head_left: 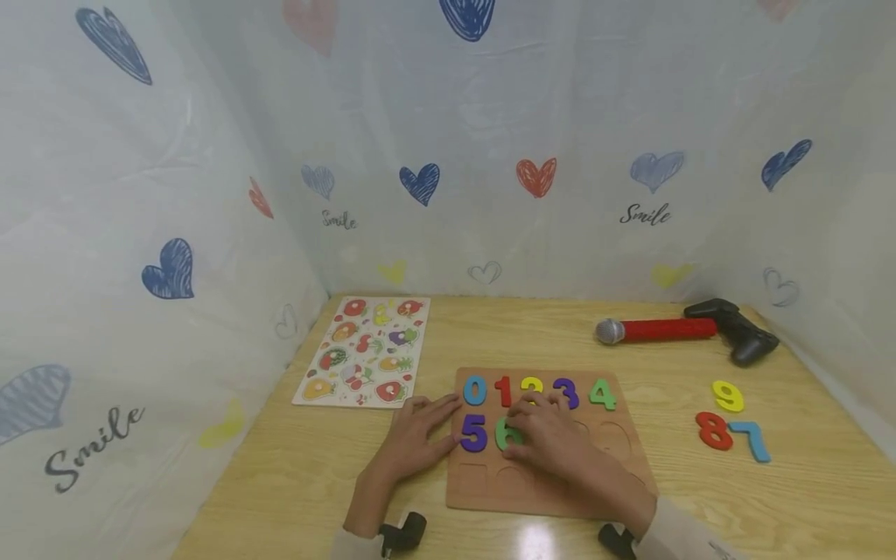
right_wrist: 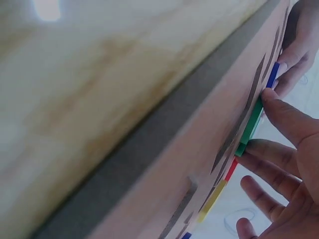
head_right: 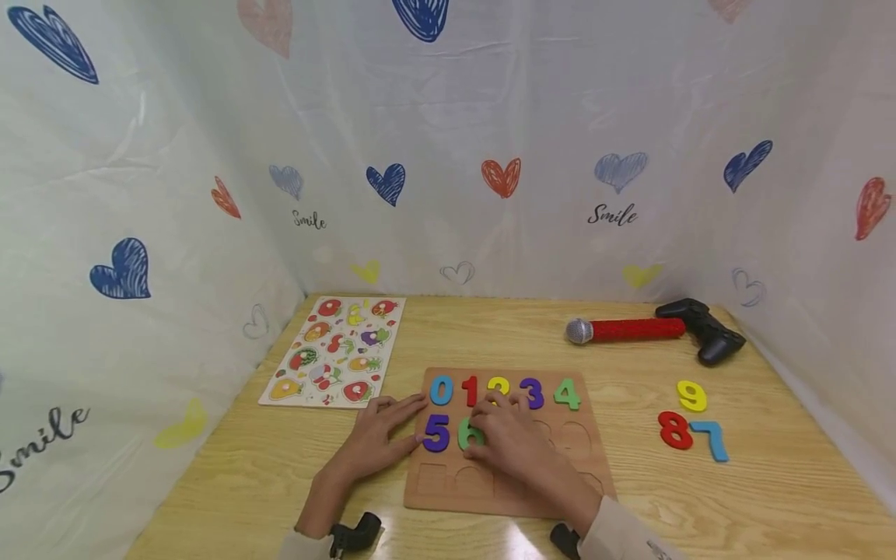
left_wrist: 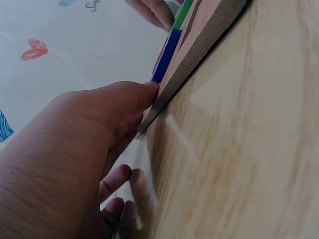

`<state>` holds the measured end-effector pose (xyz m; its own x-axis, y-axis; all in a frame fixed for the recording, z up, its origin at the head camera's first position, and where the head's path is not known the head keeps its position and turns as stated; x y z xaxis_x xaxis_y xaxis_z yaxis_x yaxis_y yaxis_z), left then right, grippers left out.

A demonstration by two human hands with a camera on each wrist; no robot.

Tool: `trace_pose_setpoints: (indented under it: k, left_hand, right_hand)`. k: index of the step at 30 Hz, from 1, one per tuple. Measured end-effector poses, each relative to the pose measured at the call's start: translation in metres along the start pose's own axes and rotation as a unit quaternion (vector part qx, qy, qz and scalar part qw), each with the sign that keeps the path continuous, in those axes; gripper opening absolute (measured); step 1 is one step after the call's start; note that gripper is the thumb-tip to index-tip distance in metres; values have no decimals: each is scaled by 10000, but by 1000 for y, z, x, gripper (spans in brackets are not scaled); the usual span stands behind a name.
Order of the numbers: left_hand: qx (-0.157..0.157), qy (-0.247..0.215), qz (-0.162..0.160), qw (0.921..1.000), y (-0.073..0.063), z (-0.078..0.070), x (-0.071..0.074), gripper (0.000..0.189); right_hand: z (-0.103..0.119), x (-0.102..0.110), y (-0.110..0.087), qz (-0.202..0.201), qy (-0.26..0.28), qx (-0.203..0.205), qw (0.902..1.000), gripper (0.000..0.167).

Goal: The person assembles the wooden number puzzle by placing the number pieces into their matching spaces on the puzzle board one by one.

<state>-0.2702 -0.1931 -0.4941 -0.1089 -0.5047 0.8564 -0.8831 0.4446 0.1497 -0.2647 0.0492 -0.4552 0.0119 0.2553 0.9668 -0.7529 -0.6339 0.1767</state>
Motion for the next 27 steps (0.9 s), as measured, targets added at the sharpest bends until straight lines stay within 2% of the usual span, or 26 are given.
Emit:
trace_pose_setpoints:
  k: [7,13,16,20,27]
  left_hand:
    - [25,-35,-66,10000,-1,-1,0,54]
    - [6,-90,-52,9999,0,-1,0,55]
    - [-14,-80,-56,10000,1,-3,0,55]
    - [4,-48,-54,10000,1,-3,1,56]
    - [97,-63,20,9999,0,0,-1,57]
  right_hand:
    - [2,1,0,-68,-58,-50,9999,39]
    - [-6,-1,-4,49,107,-296,9995,54]
    - [-13,1,-11,89,318,-363,9988,55]
    - [-23,5,-23,58,570,-253,9980,42]
    - [-35,15,-36,13,578,-15,9983,42]
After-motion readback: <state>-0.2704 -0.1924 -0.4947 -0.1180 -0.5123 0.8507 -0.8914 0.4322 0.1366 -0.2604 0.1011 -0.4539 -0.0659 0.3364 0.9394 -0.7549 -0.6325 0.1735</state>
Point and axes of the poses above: each hand's wrist, its own y-axis towards the middle knuckle, its own x-axis out of the back of the hand, z = x × y, the point moved 3 cm from there along y, towards the middle knuckle, and after that the axes turned 5 degrees about z, right-handed, at the moved point
